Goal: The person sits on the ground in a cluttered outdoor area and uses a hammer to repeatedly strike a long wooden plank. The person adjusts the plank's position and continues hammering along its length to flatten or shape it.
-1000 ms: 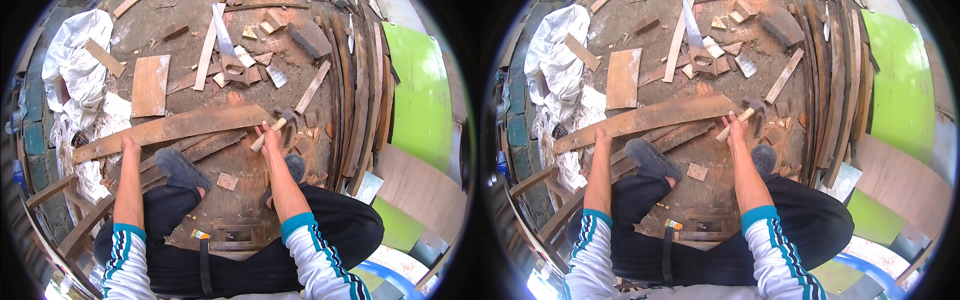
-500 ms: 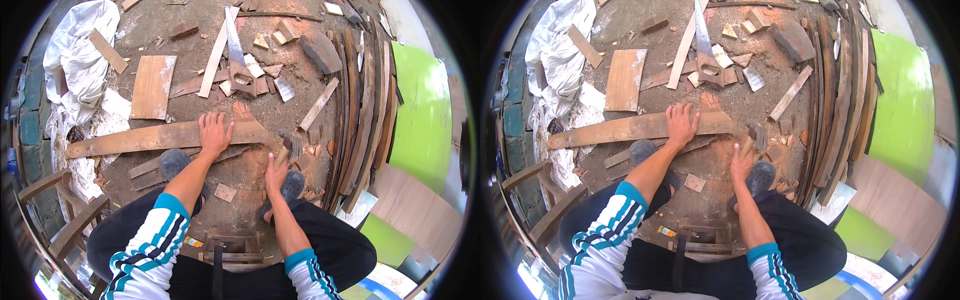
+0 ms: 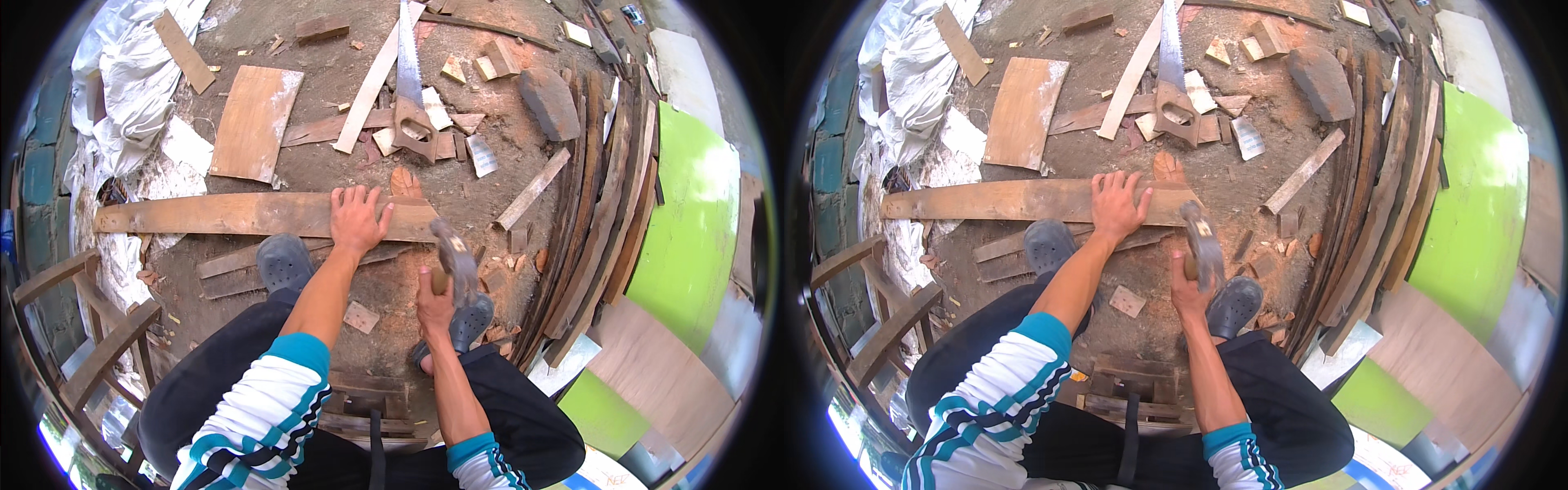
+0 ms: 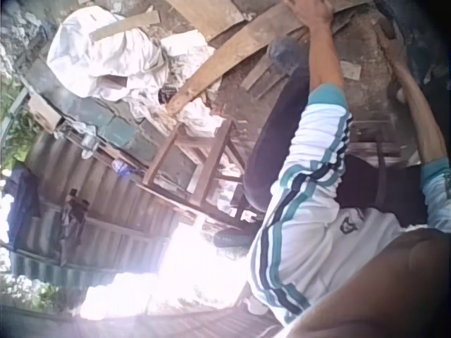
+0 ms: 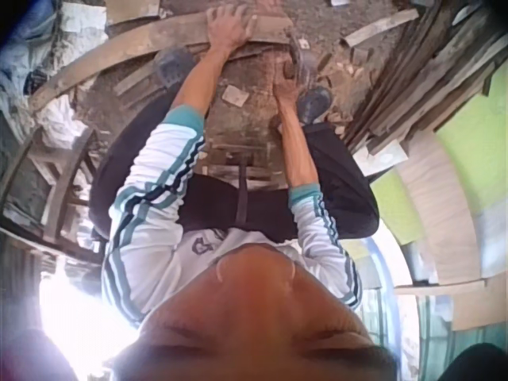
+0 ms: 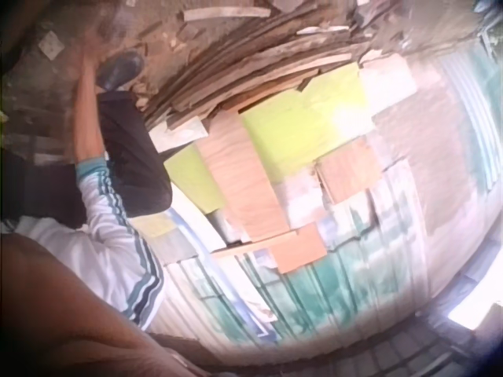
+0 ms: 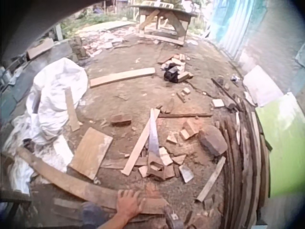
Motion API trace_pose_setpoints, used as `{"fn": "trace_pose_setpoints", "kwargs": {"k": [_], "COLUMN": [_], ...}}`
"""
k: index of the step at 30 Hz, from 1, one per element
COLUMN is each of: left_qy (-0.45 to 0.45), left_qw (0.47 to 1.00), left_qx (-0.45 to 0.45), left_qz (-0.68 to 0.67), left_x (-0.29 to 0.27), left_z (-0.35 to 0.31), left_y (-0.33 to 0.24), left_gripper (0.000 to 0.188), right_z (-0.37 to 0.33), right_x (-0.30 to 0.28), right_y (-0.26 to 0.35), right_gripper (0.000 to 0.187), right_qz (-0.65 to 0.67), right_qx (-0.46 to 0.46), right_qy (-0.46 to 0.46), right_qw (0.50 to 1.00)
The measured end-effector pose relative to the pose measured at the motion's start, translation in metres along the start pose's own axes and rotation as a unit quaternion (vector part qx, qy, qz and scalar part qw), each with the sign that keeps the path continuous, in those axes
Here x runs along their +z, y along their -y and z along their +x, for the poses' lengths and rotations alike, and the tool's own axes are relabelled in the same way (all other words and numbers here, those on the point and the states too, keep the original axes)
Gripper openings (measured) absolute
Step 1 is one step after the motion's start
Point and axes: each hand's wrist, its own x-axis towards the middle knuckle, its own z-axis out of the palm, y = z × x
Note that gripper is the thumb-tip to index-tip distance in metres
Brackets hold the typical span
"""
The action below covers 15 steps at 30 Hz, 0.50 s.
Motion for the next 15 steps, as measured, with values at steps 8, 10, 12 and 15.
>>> {"fn": "trace_pose_setpoints", "kwargs": {"k": [8,10,12,15], "left_qy": [0.011,0.005,-0.005,-0.003], "left_qw": [1.000,1.000,1.000,1.000], "left_qx": [0.007,0.001,0.001,0.016], "left_qz": [-0.002,0.002,0.004,-0.006], "left_x": [0.001,0.001,0.000,-0.001], "left_z": [-0.004,-0.002,-0.003,0.005], "left_y": [-0.004,0.003,0.004,-0.009], "left_gripper": [0.045,0.044,0.044,0.042], "right_z": [0.020,0.018,0.010,0.010], "right_x": [-0.002,-0.009,-0.014,-0.003], "right_y": [0.007,0.035,0.036,-0.026], "right_gripper": [0.034,0.033,0.034,0.034], "right_qz": [-0.142,-0.061,0.024,-0.031], "right_qx": [0.111,0.065,0.016,-0.057], "right_qy": [0.045,0.015,-0.045,-0.087], "right_qw": [0.983,0.996,0.999,0.994]}}
